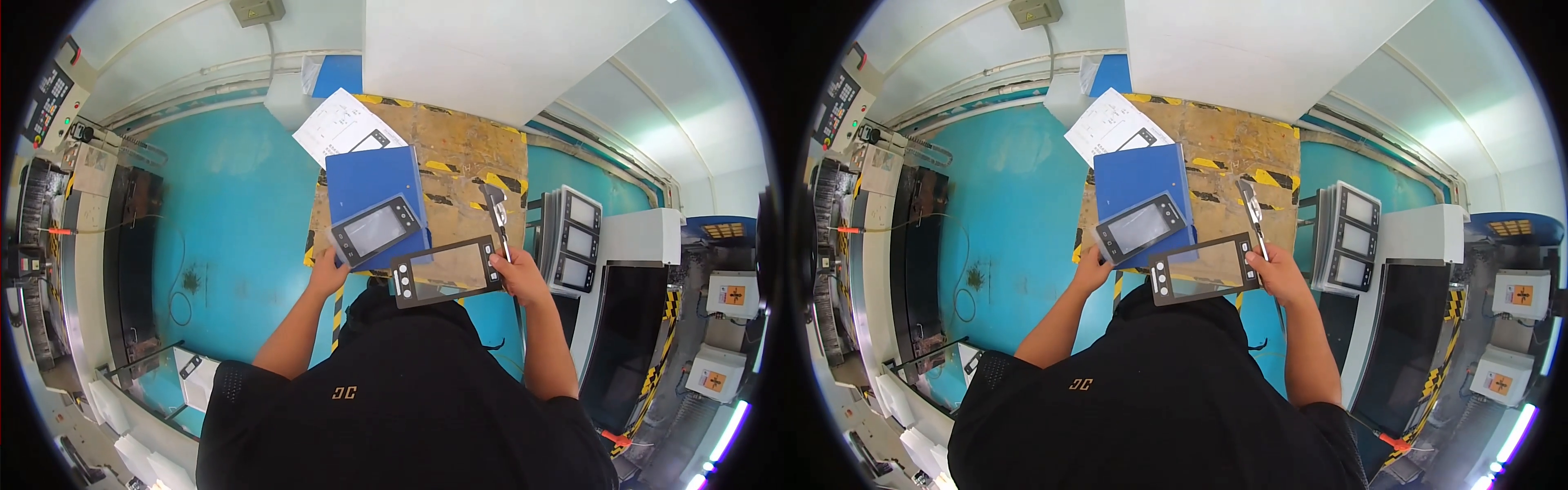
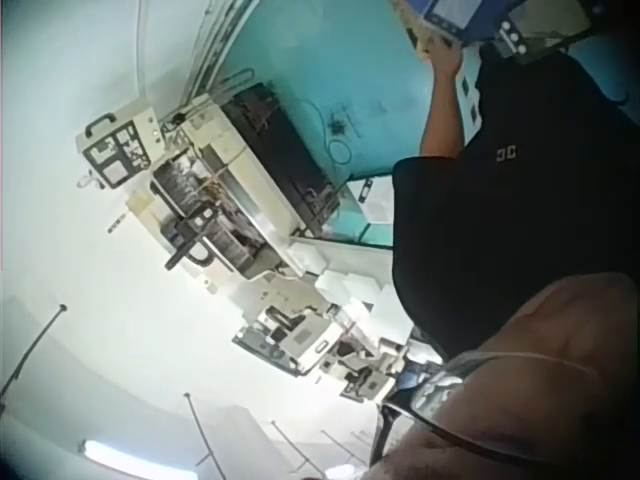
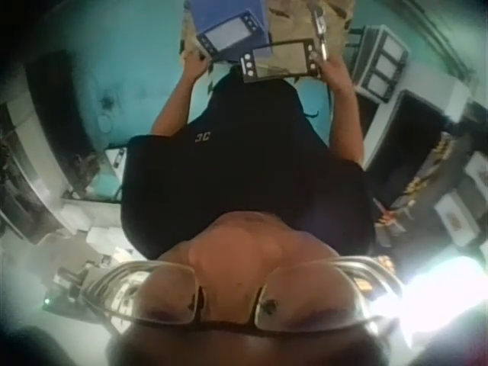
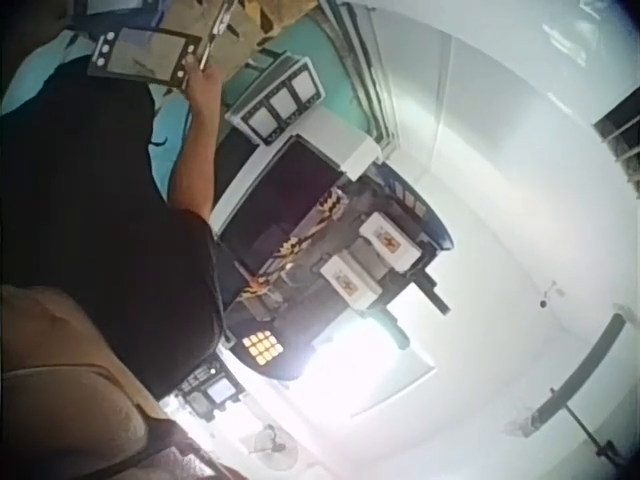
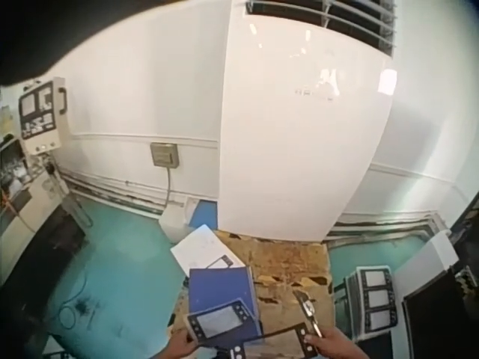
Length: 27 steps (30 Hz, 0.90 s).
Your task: Measuring the dimensions of electronic bezels using a dial caliper and recording the data.
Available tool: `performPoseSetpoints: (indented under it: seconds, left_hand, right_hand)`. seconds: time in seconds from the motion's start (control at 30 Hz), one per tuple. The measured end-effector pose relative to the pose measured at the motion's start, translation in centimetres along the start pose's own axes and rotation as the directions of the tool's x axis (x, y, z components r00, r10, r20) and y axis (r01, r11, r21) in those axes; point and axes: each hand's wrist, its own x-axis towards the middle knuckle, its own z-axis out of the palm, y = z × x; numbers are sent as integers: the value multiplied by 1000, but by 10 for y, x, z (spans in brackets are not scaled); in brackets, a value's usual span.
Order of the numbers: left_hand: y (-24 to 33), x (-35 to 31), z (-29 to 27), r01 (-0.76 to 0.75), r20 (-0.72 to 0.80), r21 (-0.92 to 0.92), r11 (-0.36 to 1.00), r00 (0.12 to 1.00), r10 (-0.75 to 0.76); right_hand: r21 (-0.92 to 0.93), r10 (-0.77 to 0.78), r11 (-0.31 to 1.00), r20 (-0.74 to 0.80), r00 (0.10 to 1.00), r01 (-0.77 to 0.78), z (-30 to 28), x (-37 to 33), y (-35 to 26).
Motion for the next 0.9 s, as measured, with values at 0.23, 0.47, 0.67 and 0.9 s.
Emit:
performPoseSetpoints:
  seconds: [0.23, 0.47, 0.67, 0.9]
  left_hand:
    - [53, 8, -20, 408, 305, -655, 636, 913, -271]
    - [67, 29, -49, 321, 77, 303, 897, 930, -358]
    - [162, 4, -49, -84, 424, -425, 901, 861, 281]
    - [194, 12, -79, 471, 789, -556, 685, 560, 254]
  right_hand:
    - [4, 31, 1000, -18, 999, -31, -2, -14, 15]
    - [-4, 18, 1000, -61, 998, -18, 1, -21, 18]
    - [-12, -12, 1000, -37, 999, 12, 6, -17, 0]
    - [-22, -151, 988, 50, 987, 152, 9, -8, -11]
